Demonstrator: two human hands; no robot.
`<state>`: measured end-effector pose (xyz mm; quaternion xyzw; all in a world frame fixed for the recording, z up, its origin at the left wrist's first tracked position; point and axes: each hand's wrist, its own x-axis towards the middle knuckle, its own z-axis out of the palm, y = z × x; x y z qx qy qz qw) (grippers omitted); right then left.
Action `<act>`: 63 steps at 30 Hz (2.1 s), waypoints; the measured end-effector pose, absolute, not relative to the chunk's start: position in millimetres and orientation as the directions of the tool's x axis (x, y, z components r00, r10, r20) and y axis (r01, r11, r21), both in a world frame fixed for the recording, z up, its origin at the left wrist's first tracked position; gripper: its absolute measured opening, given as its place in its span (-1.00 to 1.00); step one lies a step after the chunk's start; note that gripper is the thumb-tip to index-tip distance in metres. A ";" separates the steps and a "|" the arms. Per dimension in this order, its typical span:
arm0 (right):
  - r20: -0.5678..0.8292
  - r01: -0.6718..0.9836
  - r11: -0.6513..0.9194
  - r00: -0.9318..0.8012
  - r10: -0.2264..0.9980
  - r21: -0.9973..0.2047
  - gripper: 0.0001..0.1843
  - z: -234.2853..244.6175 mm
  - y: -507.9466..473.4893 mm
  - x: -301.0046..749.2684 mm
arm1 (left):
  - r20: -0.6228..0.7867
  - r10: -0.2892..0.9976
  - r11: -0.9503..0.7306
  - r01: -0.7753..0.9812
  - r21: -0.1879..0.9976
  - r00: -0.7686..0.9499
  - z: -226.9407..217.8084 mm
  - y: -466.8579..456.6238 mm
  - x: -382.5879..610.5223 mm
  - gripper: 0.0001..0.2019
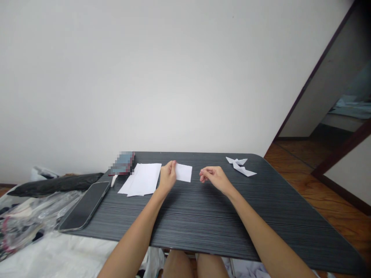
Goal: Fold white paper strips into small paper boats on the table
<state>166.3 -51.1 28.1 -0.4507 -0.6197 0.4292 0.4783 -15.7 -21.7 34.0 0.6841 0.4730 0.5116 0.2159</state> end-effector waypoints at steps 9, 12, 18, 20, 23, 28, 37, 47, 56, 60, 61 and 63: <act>0.106 -0.051 0.100 -0.134 0.985 -0.994 -0.60 30.2 -52.6 153.0 | 0.379 0.816 -0.480 0.146 0.865 0.436 39.9 -34.7 -8.1 -0.65; 0.088 -0.028 0.085 -0.122 0.989 -0.996 -0.62 29.1 -48.4 165.7 | 0.403 0.733 -0.521 0.071 0.850 0.548 44.9 -33.9 -12.5 -0.67; 0.077 0.029 0.085 -0.209 0.975 -0.996 -0.63 25.5 -45.7 174.0 | 0.365 0.726 -0.459 0.015 0.888 0.583 43.6 -30.7 -13.8 -0.71; 0.075 0.047 0.090 -0.246 0.966 -0.995 -0.63 24.6 -45.8 173.0 | 0.359 0.741 -0.440 0.007 0.898 0.567 41.7 -29.8 -12.9 -0.75; 0.087 0.051 0.103 -0.255 0.963 -0.993 -0.65 26.1 -47.3 171.2 | 0.375 0.780 -0.450 0.033 0.892 0.502 39.0 -29.4 -10.6 -0.78; 0.263 0.011 0.275 -0.249 0.932 -0.962 -0.48 30.7 -50.6 168.6 | 0.492 0.826 -0.547 0.179 0.818 0.275 35.8 -31.5 -4.8 -0.78; 0.303 0.010 0.303 -0.025 0.953 -0.953 -0.81 27.4 -44.6 169.5 | 0.472 0.841 -0.509 0.091 0.856 0.263 29.3 -34.9 1.7 -0.74; 0.337 -0.004 0.337 -0.011 0.941 -0.942 -0.82 32.4 -45.7 172.1 | 0.494 0.833 -0.535 0.133 0.835 0.250 30.2 -36.1 1.0 -0.83; 0.226 -0.047 0.230 0.067 0.972 -0.972 -0.77 29.7 -45.9 172.3 | 0.435 0.849 -0.473 0.064 0.879 0.300 32.5 -41.0 3.1 -0.81; 0.235 -0.003 0.237 0.115 0.965 -0.972 -0.75 27.5 -46.2 170.2 | 0.431 0.851 -0.471 0.073 0.879 0.301 29.6 -40.6 3.5 -0.80; 0.242 0.012 0.242 0.122 0.963 -0.970 -0.75 27.3 -46.3 169.7 | 0.430 0.851 -0.471 0.074 0.879 0.302 29.1 -40.6 3.8 -0.79; 0.263 0.041 0.260 0.127 0.956 -0.965 -0.75 27.5 -46.6 169.0 | 0.425 0.851 -0.467 0.076 0.881 0.309 28.8 -40.6 4.4 -0.79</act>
